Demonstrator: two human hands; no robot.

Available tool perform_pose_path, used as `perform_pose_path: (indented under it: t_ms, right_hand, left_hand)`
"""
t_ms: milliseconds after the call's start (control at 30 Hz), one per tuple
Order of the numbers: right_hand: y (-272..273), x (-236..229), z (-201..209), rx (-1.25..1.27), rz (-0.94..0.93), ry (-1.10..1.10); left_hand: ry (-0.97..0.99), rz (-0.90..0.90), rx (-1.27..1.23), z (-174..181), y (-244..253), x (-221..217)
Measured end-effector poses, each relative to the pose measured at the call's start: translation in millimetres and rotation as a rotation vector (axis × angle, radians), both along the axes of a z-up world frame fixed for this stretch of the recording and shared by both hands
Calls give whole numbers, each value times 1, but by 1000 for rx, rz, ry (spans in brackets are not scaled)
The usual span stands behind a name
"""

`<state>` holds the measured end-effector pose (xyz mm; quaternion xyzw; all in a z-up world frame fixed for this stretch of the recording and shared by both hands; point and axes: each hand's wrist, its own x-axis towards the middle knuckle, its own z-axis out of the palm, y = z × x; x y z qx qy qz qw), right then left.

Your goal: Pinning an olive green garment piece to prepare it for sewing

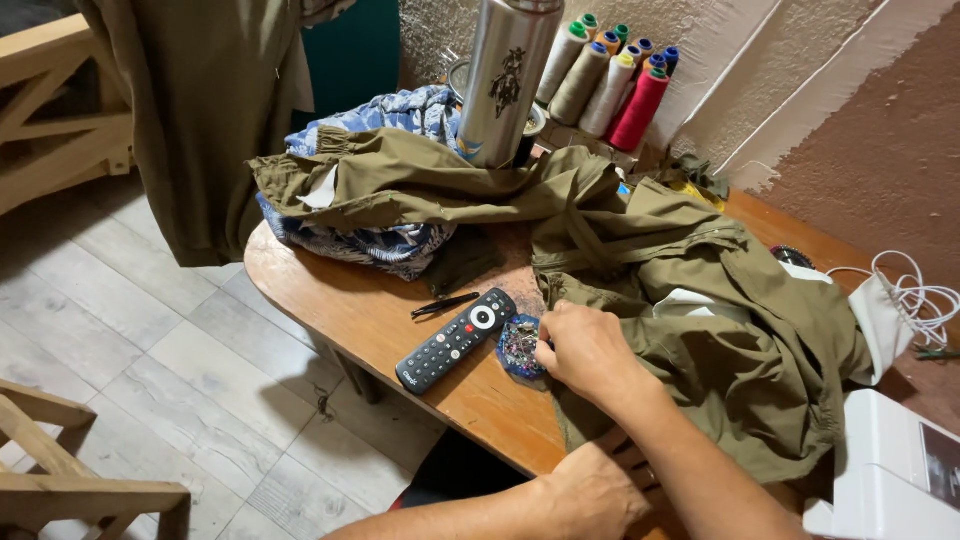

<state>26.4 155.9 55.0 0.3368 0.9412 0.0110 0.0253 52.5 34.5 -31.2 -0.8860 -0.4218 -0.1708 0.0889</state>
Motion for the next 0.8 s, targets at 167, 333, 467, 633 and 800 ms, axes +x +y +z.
perform_pose_path:
  t_ms: [167,333,467,633,800]
  right_hand:
    - [2,6,-6,45,46,119]
    - [-1,8,4,79,97,174]
    - [1,12,12,89,170,100]
    - [-3,38,45,0,209,222]
    - [-10,124,72,-35,246,466]
  left_hand:
    - [-190,-54,-90,5,-1,0]
    - [-65,-22,18,5,-2,-4]
    - [-149,-37,31,18,-7,-10]
    - [-220,-91,-20,24,-9,-15]
    - [-575,-213,-201,68,-19,-43]
